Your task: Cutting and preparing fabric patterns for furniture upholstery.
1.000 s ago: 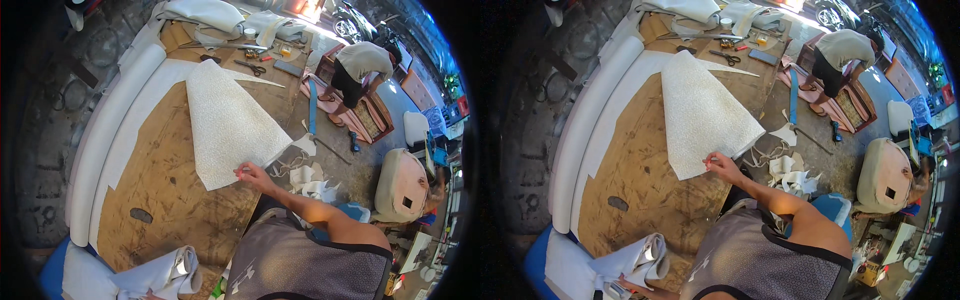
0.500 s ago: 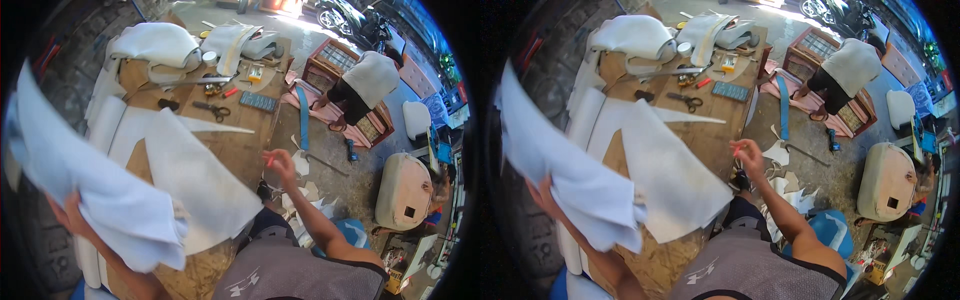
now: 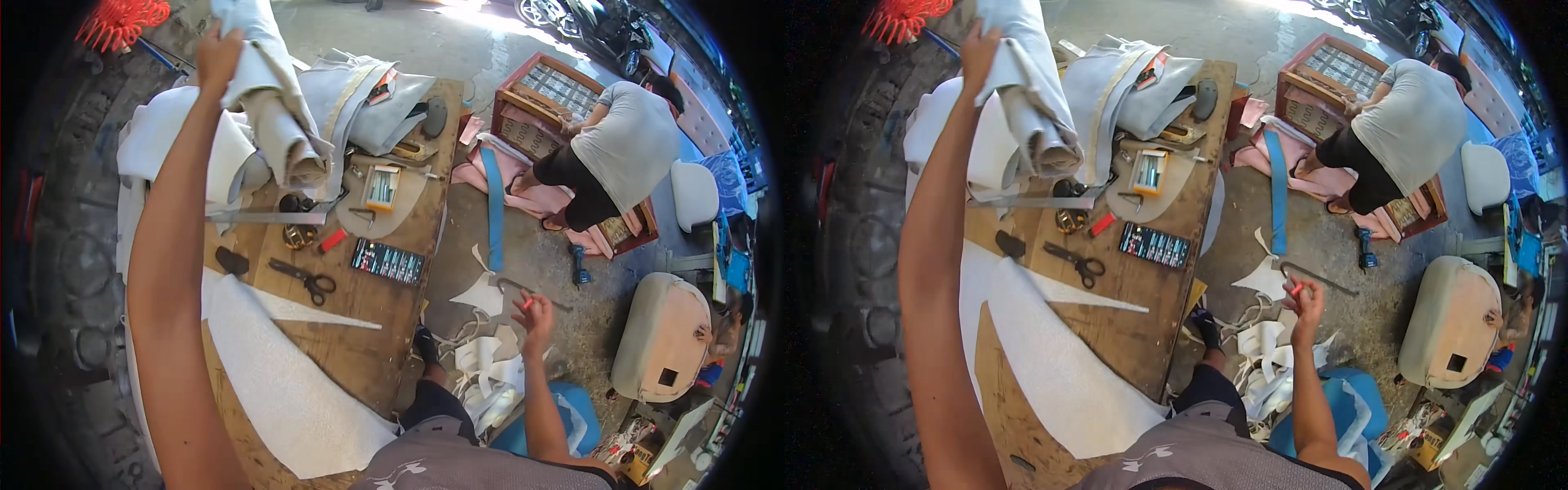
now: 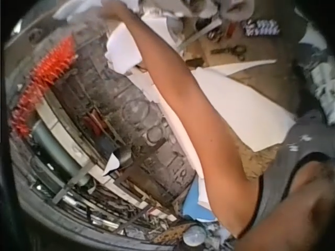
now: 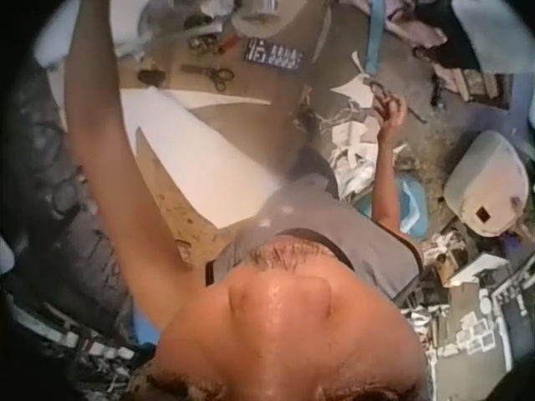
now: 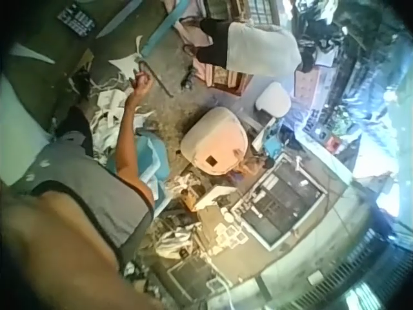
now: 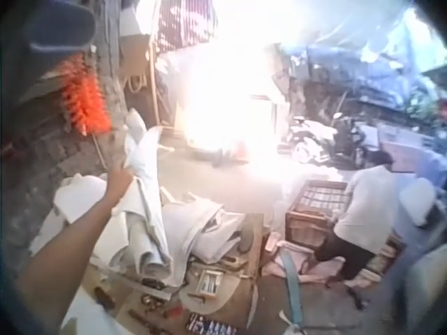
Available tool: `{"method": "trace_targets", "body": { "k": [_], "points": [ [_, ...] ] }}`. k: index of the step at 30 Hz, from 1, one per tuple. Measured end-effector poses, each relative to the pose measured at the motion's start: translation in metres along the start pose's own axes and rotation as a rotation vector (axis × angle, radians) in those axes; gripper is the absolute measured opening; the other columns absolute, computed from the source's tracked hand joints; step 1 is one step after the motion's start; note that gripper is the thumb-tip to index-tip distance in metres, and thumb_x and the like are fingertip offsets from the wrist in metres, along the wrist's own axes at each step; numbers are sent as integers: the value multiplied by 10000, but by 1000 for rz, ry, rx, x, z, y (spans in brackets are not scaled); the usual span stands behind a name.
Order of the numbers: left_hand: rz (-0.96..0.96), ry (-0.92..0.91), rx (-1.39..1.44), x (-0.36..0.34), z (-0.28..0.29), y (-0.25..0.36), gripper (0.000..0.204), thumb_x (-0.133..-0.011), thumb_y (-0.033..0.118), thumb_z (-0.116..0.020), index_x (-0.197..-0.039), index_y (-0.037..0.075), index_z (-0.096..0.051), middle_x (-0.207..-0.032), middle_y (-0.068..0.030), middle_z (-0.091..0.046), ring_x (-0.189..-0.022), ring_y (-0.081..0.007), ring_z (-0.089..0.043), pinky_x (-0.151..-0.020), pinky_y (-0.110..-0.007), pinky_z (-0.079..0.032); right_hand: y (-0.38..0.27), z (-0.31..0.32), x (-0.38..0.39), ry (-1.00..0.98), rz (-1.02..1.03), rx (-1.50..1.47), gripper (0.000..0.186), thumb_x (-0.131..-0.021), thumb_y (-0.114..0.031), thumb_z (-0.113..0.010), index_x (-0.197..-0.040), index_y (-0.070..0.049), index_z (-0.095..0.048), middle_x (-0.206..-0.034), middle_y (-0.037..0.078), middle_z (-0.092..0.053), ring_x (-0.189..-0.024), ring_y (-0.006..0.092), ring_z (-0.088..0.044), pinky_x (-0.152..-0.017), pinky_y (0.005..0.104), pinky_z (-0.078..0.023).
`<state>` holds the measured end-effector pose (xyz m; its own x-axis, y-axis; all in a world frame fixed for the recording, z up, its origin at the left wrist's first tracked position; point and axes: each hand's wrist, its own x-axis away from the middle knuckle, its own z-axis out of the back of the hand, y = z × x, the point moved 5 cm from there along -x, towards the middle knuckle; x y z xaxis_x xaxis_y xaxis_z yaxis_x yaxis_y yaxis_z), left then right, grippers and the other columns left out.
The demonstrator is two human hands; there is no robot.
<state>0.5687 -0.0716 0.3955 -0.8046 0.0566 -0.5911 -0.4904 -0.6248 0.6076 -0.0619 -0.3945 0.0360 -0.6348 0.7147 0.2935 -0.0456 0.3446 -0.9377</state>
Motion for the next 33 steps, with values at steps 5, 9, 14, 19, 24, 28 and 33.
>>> {"method": "trace_targets", "body": {
  "k": [5, 9, 14, 19, 24, 28, 33],
  "points": [
    [-173, -419, -476, 54, -143, -3, 646, -871, 254, -549, -1507, 164, -477, -1230, -225, -633, -1055, -420, -646, -923, -492, -517, 28, 8, -8, 26, -112, 2, 384, -1000, -335, -580, -1287, -92, -501, -1335, 172, -634, -1040, 256, -706, -765, 303, -559],
    [3, -860, -798, 152, -221, -26, 672, -908, 358, -639, -1528, 200, -433, -1268, -196, -548, -1097, -394, -607, -906, -512, -520, 34, 0, -17, -7, -158, -1, 373, -1003, -314, -580, -1287, -87, -501, -1342, 176, -630, -1027, 256, -712, -740, 294, -564],
    [47, -683, -615, 195, -201, -18, 830, -901, 532, -640, -1550, 95, -362, -1339, -211, -515, -1136, -415, -581, -921, -525, -515, 28, 1, -20, -24, -187, -9, 330, -998, -227, -584, -1280, -74, -506, -1353, 191, -626, -1025, 245, -717, -725, 270, -568],
    [-127, -270, -311, 278, -54, -15, 655, -949, 366, -628, -1465, 6, -447, -1307, -221, -554, -1152, -407, -564, -979, -474, -466, 14, -27, -16, -165, -194, 62, 370, -934, -105, -634, -1278, -70, -503, -1356, 191, -625, -1029, 243, -710, -774, 276, -563],
    [376, -158, -590, 469, 170, -75, 552, -922, 194, -646, -1405, -29, -501, -1389, -251, -530, -1275, -412, -513, -1091, -452, -417, -8, -111, 13, -513, -76, 166, 513, -780, 72, -685, -1249, -57, -523, -1318, 168, -648, -1004, 201, -686, -835, 271, -538],
    [1061, -111, -848, 669, 336, -94, 530, -947, 227, -599, -1392, -46, -506, -1323, -287, -587, -1213, -438, -570, -1052, -449, -451, 2, -185, 75, -854, -8, 396, 411, -800, 65, -691, -1178, -47, -574, -1119, 125, -724, -935, 170, -691, -835, 260, -530],
    [1346, -264, -779, 833, 421, -111, 544, -941, 386, -590, -1281, -39, -584, -1170, -265, -682, -1049, -456, -650, -939, -473, -507, 55, -247, 182, -1094, -37, 611, 342, -812, -16, -724, -1128, -41, -596, -973, 95, -719, -851, 165, -670, -766, 267, -520]
  ]
}}
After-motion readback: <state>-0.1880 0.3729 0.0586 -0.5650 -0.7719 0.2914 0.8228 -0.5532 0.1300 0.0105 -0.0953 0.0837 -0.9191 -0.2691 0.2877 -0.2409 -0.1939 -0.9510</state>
